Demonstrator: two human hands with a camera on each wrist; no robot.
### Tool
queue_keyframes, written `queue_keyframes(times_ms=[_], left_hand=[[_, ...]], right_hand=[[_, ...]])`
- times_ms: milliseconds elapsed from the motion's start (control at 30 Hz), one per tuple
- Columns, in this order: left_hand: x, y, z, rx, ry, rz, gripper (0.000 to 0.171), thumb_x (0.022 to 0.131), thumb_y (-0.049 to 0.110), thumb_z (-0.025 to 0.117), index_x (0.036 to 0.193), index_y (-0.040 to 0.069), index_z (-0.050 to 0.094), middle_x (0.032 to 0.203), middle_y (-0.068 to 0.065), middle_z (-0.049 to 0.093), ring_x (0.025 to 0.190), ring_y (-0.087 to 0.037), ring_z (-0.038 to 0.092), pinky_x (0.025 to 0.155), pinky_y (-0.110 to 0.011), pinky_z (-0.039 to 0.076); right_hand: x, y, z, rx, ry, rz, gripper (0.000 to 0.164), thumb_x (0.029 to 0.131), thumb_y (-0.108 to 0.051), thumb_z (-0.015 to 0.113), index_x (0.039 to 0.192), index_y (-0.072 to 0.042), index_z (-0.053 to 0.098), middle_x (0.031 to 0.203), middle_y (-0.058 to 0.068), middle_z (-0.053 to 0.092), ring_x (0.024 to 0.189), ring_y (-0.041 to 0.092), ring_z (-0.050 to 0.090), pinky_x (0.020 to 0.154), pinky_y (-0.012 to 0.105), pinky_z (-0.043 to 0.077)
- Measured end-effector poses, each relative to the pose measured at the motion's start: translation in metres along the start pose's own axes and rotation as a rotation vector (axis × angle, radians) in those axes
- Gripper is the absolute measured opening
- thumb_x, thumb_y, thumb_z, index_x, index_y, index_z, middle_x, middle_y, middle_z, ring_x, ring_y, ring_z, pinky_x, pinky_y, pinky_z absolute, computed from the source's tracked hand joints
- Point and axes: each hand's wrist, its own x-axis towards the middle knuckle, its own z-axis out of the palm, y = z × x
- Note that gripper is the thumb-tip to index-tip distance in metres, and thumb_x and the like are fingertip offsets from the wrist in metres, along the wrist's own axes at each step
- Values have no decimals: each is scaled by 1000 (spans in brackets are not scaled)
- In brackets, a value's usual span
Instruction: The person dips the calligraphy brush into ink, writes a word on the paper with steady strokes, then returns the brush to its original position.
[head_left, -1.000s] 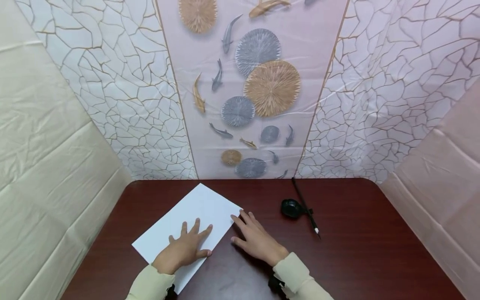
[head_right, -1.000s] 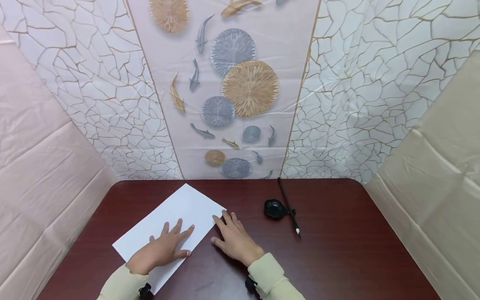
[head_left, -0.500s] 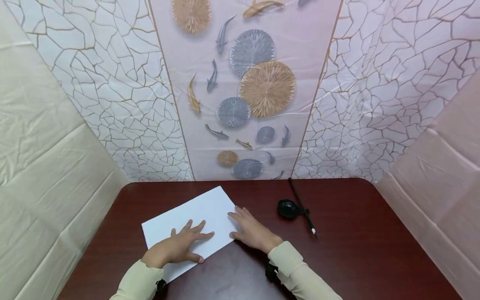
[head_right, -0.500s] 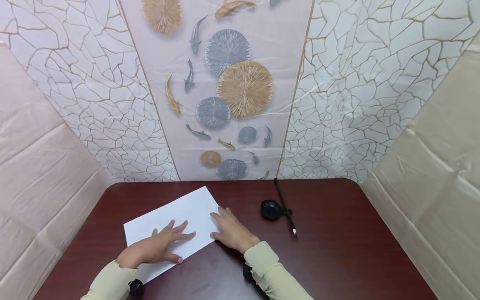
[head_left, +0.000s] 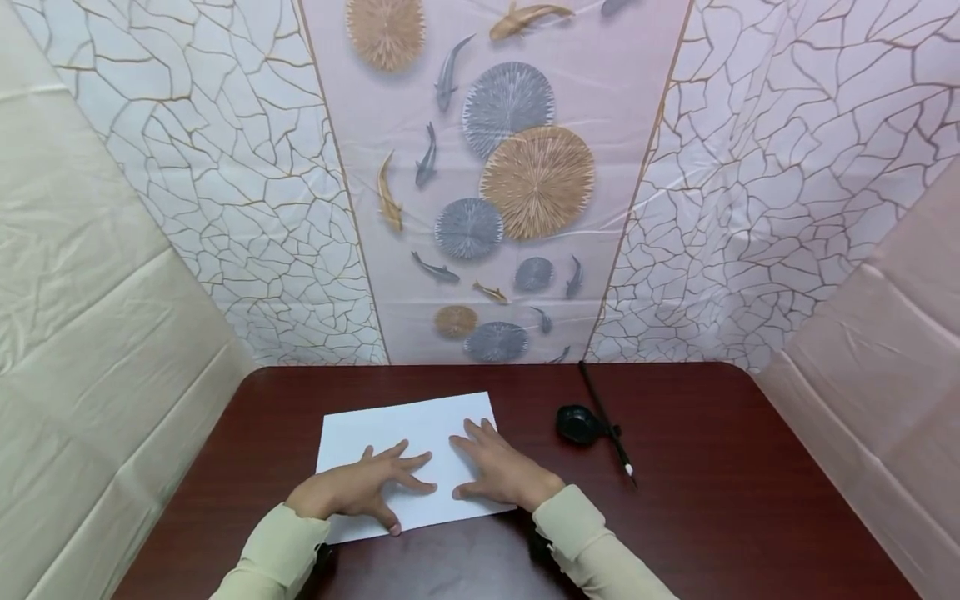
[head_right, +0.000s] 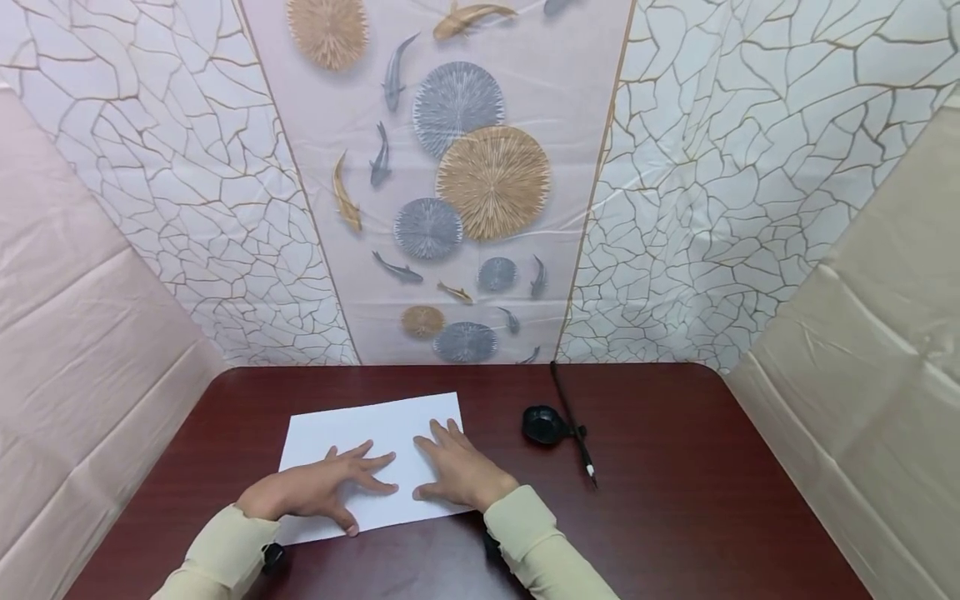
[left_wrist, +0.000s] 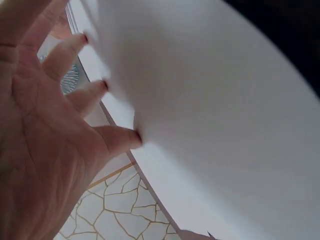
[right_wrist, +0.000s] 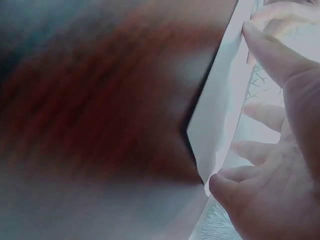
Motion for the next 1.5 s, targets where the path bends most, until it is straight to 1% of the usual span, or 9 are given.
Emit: queue_keyframes(times_ms=[200, 333, 500, 667, 767, 867, 1100, 1300, 1500], left_hand=[[4, -1, 0, 8, -24, 47, 71, 71, 27, 96, 138, 32, 73, 167, -6, 42, 159, -47, 18, 111, -88, 12], [5, -5, 2, -8, -12, 78, 69, 70, 26, 96, 136, 31, 74, 166, -6, 44, 158, -48, 20, 111, -88, 11], [3, -10, 4, -39, 46, 102, 55, 82, 22, 90, 135, 25, 75, 164, -11, 47, 156, -50, 25, 111, -88, 11], [2, -7, 9, -27, 184, 23, 37, 94, 19, 81, 131, 14, 77, 159, -22, 49, 151, -47, 38, 118, -73, 28], [-1, -3, 12, 8, 245, -45, 38, 95, 21, 80, 132, 11, 75, 158, -26, 47, 149, -49, 40, 118, -66, 35], [-6, 0, 14, 43, 272, -96, 45, 94, 23, 81, 136, 10, 72, 159, -28, 45, 150, -51, 37, 118, -67, 34], [-15, 3, 15, 89, 284, -179, 60, 91, 30, 84, 144, 10, 65, 161, -27, 43, 151, -51, 35, 119, -70, 30], [-19, 7, 20, 83, 253, -221, 68, 91, 34, 84, 149, 8, 59, 163, -27, 41, 152, -49, 34, 122, -68, 27], [-28, 14, 22, -34, 194, -266, 91, 84, 41, 90, 157, 7, 49, 168, -29, 29, 156, -52, 22, 121, -71, 24]], right_hand=[[0, -7, 2, -33, -22, 67, 89, 87, -47, 87, 159, -11, 49, 171, 21, 30, 158, 48, 20, 125, 59, 28], [-1, -11, 3, -57, -53, 115, 91, 87, -49, 86, 159, -10, 48, 170, 22, 30, 158, 47, 21, 126, 57, 26], [-1, -12, 3, -84, -83, 121, 89, 90, -50, 81, 160, -9, 45, 171, 23, 28, 159, 47, 20, 127, 57, 25], [-4, -11, 3, -74, -96, 125, 89, 91, -51, 81, 161, -9, 44, 171, 23, 27, 159, 47, 18, 127, 58, 24], [-7, -11, 3, -79, -92, 130, 90, 91, -51, 81, 161, -8, 45, 171, 24, 27, 159, 48, 18, 126, 59, 25], [-11, -11, 3, -95, -84, 134, 90, 91, -51, 81, 161, -8, 44, 170, 25, 27, 159, 49, 19, 126, 59, 26], [-26, -10, 6, -145, -77, 111, 91, 89, -51, 82, 159, -4, 46, 167, 29, 31, 156, 52, 24, 124, 60, 29], [-45, -8, 3, -135, -92, 113, 91, 88, -50, 83, 158, -3, 46, 167, 29, 32, 155, 53, 25, 123, 61, 31], [-63, -7, 0, -141, -99, 101, 93, 88, -52, 81, 159, -4, 45, 167, 29, 31, 155, 54, 24, 123, 62, 30]])
